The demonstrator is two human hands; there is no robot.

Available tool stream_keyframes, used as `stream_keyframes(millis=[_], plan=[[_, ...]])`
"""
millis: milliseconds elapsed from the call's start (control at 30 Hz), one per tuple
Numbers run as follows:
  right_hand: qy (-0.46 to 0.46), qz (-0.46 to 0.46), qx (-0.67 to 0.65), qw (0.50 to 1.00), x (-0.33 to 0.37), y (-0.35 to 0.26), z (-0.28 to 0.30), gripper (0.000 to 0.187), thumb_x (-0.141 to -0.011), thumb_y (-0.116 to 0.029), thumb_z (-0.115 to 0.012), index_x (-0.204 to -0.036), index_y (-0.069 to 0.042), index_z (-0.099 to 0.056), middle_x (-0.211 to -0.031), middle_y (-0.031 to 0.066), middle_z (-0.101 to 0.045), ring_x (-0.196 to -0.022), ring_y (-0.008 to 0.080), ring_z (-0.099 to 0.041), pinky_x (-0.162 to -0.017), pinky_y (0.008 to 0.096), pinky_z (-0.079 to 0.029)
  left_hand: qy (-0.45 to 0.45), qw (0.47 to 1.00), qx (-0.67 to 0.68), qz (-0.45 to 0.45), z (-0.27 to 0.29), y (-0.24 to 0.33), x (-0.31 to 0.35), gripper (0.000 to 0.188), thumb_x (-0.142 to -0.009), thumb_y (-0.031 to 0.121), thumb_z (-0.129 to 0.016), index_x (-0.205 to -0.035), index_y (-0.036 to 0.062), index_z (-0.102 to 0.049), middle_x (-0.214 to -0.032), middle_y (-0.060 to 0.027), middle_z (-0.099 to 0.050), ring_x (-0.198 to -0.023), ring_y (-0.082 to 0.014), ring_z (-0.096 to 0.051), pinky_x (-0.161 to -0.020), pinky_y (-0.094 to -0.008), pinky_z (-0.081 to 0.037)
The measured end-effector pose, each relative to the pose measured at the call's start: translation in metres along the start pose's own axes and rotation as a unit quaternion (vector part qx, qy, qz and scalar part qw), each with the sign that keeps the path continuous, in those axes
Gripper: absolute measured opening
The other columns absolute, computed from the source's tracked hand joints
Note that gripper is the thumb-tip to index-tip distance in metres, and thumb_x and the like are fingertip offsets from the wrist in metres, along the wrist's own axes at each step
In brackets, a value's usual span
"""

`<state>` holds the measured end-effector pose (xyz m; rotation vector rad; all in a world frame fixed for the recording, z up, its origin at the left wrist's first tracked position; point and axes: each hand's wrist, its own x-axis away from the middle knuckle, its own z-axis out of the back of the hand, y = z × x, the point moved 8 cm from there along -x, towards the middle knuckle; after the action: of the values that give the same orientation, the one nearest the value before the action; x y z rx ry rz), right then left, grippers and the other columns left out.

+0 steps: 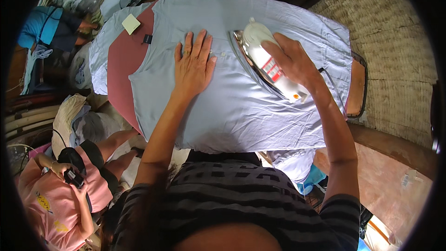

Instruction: The person irons a blue collared shirt on a pink ironing board using a steam iron. The person smoothes the fabric by hand, presses the iron along the torso and collar, and then picks up the shirt and moves it off the board.

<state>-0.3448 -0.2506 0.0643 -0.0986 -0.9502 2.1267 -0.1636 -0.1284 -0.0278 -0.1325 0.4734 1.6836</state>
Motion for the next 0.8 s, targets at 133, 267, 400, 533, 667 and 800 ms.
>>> stream_keyframes(millis=[133,267,400,533,667,800], plan=[[0.051,0.044,-0.041,0.997,0.006,-0.012,-0.014,0.036,-0.101,-0.032,-0.053,-0.1,0.004,-0.058,-0.081,0.0281,-0.062,-0.079,0.0466,-0.064,-0.068,0.0491,-0.049,0.011,1.0,0.002,0.002,0.001,0.0,0.0,0.054,-0.101,0.036,-0.043,-0.15,0.0127,-0.041,-0.16,-0.0059,-0.034,-0.147,-0.0348,-0.029,-0.114,-0.0588,-0.021],[0.155,0.168,0.017,0.973,0.052,-0.022,-0.032,0.037,-0.103,-0.03,-0.052,-0.093,0.005,-0.052,-0.08,0.0302,-0.06,-0.075,0.0479,-0.062,-0.066,0.0479,-0.047,0.003,1.0,-0.011,0.013,-0.004,-0.001,0.001,0.055,-0.1,0.037,-0.043,-0.15,0.0131,-0.04,-0.16,-0.0052,-0.033,-0.148,-0.0343,-0.028,-0.116,-0.0577,-0.02],[0.151,0.123,0.013,0.981,0.048,-0.022,-0.043,0.026,-0.102,-0.023,-0.052,-0.098,0.003,-0.055,-0.077,0.0259,-0.057,-0.071,0.0421,-0.063,-0.06,0.0457,-0.046,0.009,1.0,-0.009,0.017,-0.007,-0.004,-0.001,0.056,-0.1,0.036,-0.045,-0.15,0.0131,-0.04,-0.161,-0.0041,-0.032,-0.148,-0.0339,-0.028,-0.116,-0.0576,-0.02],[0.158,0.113,0.066,0.979,0.014,-0.023,-0.035,0.018,-0.096,-0.007,-0.052,-0.111,-0.002,-0.061,-0.085,0.0219,-0.05,-0.07,0.0394,-0.062,-0.058,0.0479,-0.048,0.018,1.0,0.012,0.006,-0.005,-0.002,-0.004,0.057,-0.098,0.036,-0.049,-0.149,0.0128,-0.041,-0.161,-0.0066,-0.03,-0.148,-0.0345,-0.028,-0.116,-0.058,-0.02],[0.157,0.076,0.141,0.974,0.009,-0.025,-0.016,0.022,-0.098,-0.02,-0.057,-0.106,-0.001,-0.062,-0.079,0.0261,-0.061,-0.072,0.0436,-0.066,-0.062,0.0499,-0.05,0.07,0.993,0.088,0.034,0.003,-0.009,-0.001,0.059,-0.097,0.038,-0.053,-0.149,0.0125,-0.042,-0.161,-0.0122,-0.028,-0.147,-0.0362,-0.028,-0.115,-0.0597,-0.022],[0.076,0.022,0.108,0.991,0.014,-0.011,0.0,0.035,-0.096,-0.037,-0.063,-0.103,-0.003,-0.062,-0.075,0.0259,-0.067,-0.074,0.0431,-0.07,-0.065,0.0452,-0.054,0.056,0.997,0.021,0.05,0.005,-0.019,0.007,0.06,-0.096,0.038,-0.055,-0.148,0.0099,-0.042,-0.161,-0.0141,-0.028,-0.146,-0.0378,-0.029,-0.114,-0.0615,-0.022]])
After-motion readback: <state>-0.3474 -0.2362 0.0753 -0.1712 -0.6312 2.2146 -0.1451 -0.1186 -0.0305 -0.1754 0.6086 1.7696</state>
